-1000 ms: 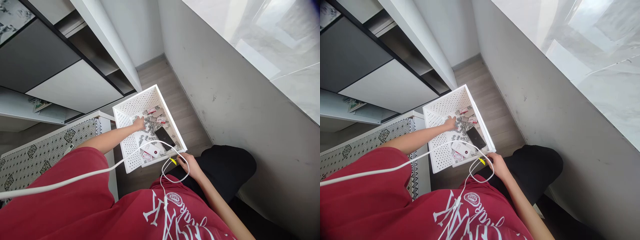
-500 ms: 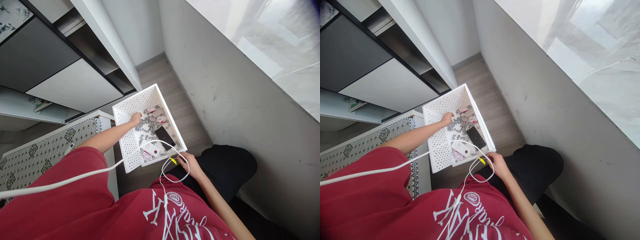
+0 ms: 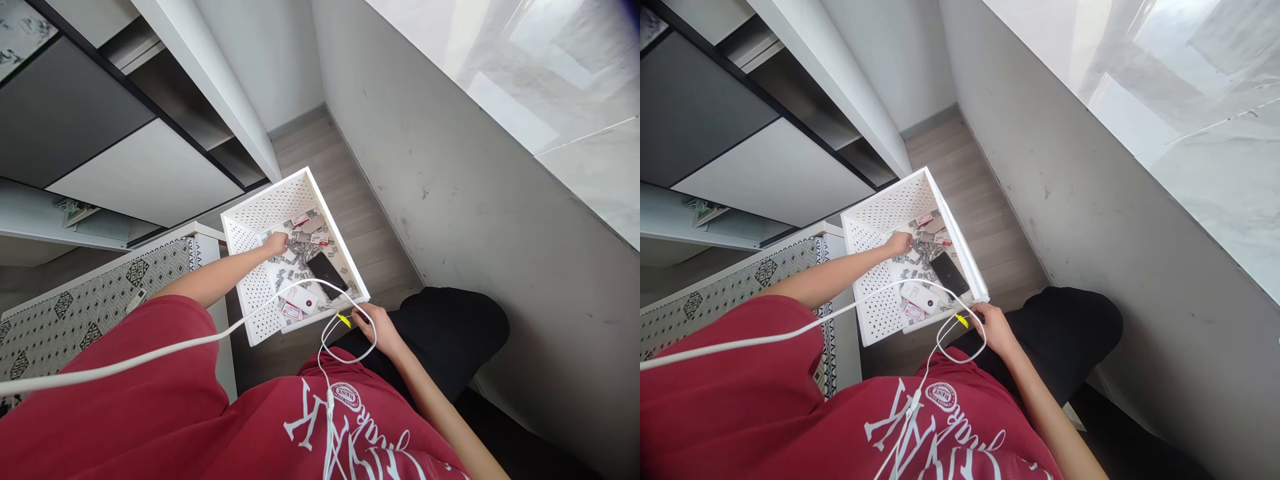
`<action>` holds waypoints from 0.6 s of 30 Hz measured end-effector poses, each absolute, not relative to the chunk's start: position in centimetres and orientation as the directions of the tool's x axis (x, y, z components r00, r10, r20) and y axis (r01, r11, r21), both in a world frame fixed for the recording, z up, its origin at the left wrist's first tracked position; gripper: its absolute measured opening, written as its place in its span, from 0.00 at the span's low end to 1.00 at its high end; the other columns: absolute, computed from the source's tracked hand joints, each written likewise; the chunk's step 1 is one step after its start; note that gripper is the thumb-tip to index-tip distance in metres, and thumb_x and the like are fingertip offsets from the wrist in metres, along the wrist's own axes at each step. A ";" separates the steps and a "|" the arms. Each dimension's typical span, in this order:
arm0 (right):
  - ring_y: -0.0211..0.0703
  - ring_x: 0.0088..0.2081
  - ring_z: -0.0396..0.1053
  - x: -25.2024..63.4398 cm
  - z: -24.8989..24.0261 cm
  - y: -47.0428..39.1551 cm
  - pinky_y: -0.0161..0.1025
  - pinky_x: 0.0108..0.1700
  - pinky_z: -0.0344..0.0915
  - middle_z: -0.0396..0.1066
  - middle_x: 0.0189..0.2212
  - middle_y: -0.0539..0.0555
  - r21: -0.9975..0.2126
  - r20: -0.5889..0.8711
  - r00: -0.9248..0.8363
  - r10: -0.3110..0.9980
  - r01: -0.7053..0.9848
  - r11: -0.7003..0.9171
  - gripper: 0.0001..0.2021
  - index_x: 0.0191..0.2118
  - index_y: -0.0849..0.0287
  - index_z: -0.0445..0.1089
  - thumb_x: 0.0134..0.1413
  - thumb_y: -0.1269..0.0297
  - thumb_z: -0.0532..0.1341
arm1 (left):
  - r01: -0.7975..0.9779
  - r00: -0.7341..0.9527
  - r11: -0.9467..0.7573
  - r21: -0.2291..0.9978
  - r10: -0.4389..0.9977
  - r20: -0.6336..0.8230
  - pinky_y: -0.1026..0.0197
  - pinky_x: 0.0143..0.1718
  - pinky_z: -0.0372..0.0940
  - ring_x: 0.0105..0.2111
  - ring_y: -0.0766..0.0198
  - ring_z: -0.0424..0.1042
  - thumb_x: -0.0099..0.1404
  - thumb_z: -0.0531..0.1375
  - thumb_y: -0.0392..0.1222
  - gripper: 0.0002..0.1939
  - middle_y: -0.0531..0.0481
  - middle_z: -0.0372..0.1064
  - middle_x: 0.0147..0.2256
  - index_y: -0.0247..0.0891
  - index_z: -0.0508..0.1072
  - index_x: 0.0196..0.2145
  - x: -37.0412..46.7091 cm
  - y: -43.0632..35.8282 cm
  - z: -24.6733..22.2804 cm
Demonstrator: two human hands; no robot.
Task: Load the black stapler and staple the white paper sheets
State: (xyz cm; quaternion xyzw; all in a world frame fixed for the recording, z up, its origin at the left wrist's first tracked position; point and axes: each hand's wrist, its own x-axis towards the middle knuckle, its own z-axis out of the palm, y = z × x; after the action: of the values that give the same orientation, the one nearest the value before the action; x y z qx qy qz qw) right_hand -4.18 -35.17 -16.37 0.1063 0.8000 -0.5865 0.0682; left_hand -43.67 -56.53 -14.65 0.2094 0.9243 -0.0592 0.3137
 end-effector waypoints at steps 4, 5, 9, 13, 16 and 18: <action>0.48 0.34 0.74 -4.2 -16.4 -35.1 0.41 0.41 0.66 0.77 0.32 0.53 -0.927 -0.233 -0.968 0.090 0.250 0.280 0.11 0.33 0.55 0.73 0.67 0.59 0.59 | 0.429 -0.724 0.903 0.014 0.353 -0.592 0.60 0.43 0.70 0.48 0.50 0.80 0.58 0.71 0.30 0.13 0.41 0.79 0.48 0.36 0.79 0.41 -43.6 -56.7 -14.6; 0.48 0.35 0.74 -4.2 -16.5 -35.1 0.41 0.41 0.66 0.77 0.32 0.53 -0.928 -0.232 -0.968 0.091 0.249 0.278 0.11 0.33 0.55 0.73 0.67 0.59 0.58 | 0.433 -0.727 0.901 0.014 0.359 -0.585 0.59 0.43 0.70 0.49 0.49 0.79 0.58 0.72 0.33 0.14 0.41 0.79 0.49 0.36 0.79 0.42 -43.4 -56.7 -14.6; 0.48 0.34 0.74 -4.1 -16.5 -35.2 0.42 0.40 0.66 0.77 0.32 0.54 -0.923 -0.224 -0.970 0.095 0.242 0.299 0.12 0.33 0.55 0.73 0.67 0.58 0.58 | 0.492 -0.718 0.869 0.047 0.435 -0.544 0.55 0.46 0.71 0.52 0.43 0.78 0.57 0.77 0.47 0.26 0.36 0.75 0.54 0.37 0.78 0.50 -42.4 -56.3 -14.4; 0.48 0.33 0.74 -4.1 -16.3 -35.1 0.42 0.40 0.66 0.77 0.31 0.54 -0.919 -0.209 -0.973 0.102 0.231 0.321 0.13 0.33 0.55 0.73 0.69 0.57 0.58 | 0.474 -0.702 0.872 0.122 0.458 -0.545 0.55 0.46 0.71 0.52 0.42 0.78 0.58 0.76 0.45 0.22 0.38 0.77 0.50 0.38 0.77 0.47 -41.6 -55.6 -13.8; 0.48 0.33 0.74 -4.1 -16.3 -35.1 0.42 0.40 0.66 0.77 0.31 0.54 -0.917 -0.203 -0.974 0.105 0.227 0.327 0.14 0.33 0.55 0.73 0.69 0.57 0.58 | 0.432 -0.710 0.889 0.154 0.440 -0.550 0.56 0.46 0.71 0.52 0.42 0.78 0.57 0.75 0.42 0.19 0.40 0.79 0.48 0.39 0.78 0.45 -41.4 -55.4 -13.4; 0.48 0.33 0.74 -4.1 -16.3 -35.1 0.41 0.40 0.66 0.77 0.31 0.54 -0.917 -0.207 -0.973 0.105 0.230 0.325 0.14 0.33 0.55 0.73 0.69 0.57 0.58 | 0.384 -0.726 0.907 0.172 0.412 -0.550 0.56 0.47 0.71 0.51 0.43 0.78 0.56 0.75 0.41 0.19 0.41 0.79 0.47 0.39 0.78 0.43 -41.4 -55.6 -13.3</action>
State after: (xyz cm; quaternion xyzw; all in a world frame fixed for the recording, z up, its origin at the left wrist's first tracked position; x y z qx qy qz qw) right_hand -4.10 -35.11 -16.31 0.1031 0.8121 -0.5717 0.0549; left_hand -41.42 -55.61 -13.31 0.2142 0.9288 0.0232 0.3015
